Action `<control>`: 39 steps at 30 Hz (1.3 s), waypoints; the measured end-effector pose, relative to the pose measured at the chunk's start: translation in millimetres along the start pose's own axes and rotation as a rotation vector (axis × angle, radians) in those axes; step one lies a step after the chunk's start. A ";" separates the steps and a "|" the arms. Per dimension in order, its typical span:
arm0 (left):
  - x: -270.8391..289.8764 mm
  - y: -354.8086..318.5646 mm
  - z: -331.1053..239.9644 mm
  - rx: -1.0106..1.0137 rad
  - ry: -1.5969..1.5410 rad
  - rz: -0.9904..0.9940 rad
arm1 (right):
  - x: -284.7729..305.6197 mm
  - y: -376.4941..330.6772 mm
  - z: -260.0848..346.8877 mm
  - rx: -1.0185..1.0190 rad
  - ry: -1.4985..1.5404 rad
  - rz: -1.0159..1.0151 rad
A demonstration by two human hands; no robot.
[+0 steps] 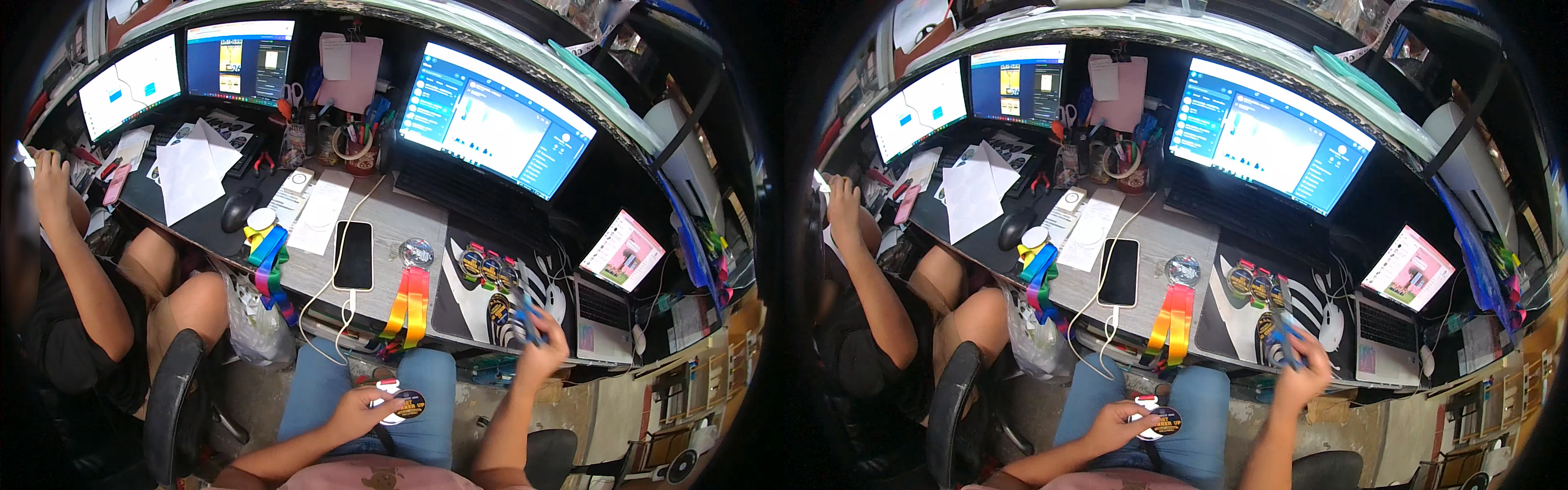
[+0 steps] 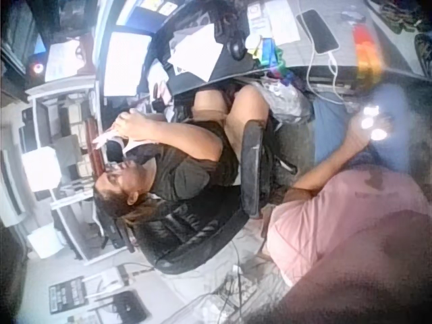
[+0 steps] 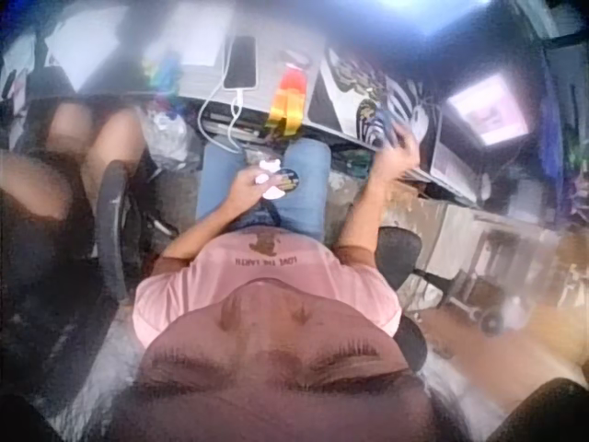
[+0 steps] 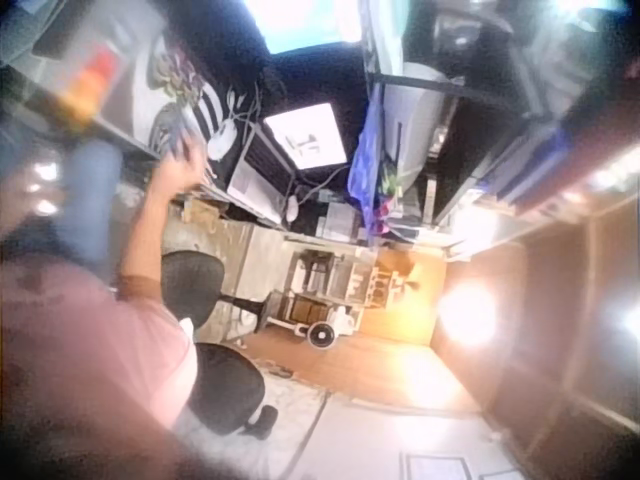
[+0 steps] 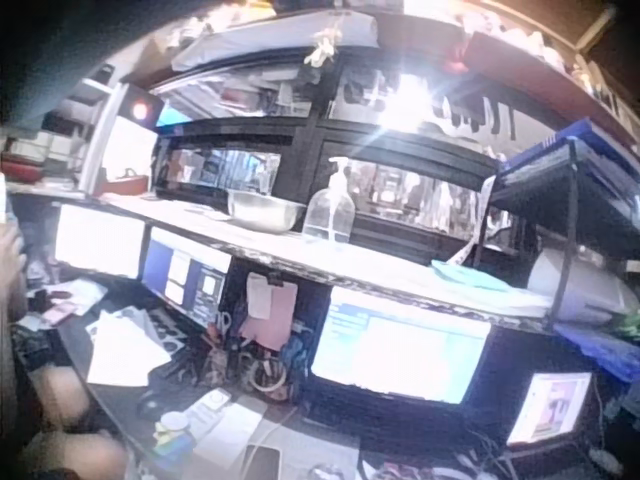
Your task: The person sits at a desk and repeatedly picks up round medals and colorful ribbons. They thread the ribbon through the medal's loop, adjust the ribbon length, and place the assembled medal on the desk. This process is repeated for several medals.
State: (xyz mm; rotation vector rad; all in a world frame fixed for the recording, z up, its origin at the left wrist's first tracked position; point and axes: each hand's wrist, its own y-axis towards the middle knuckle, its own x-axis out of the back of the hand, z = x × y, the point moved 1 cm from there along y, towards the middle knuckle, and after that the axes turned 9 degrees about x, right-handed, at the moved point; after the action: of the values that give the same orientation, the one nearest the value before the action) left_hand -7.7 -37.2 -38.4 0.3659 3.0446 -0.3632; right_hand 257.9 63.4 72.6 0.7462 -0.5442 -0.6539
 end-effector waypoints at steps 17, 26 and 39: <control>28.9 -28.3 -31.6 -0.029 -0.035 -0.280 | -329.1 62.4 -52.8 0.392 0.119 0.940; 37.1 7.2 -55.1 -0.148 -0.060 -0.461 | -152.9 12.7 52.6 -0.120 0.570 1.113; -3.1 19.9 -79.0 0.034 -0.283 -0.201 | -38.2 -59.1 60.8 -0.694 0.829 0.674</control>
State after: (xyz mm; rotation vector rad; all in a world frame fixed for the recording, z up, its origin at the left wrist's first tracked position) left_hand -2.0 -0.3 34.0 0.0051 2.8037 -0.4359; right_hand 172.1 30.8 57.2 0.0994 0.2175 0.1407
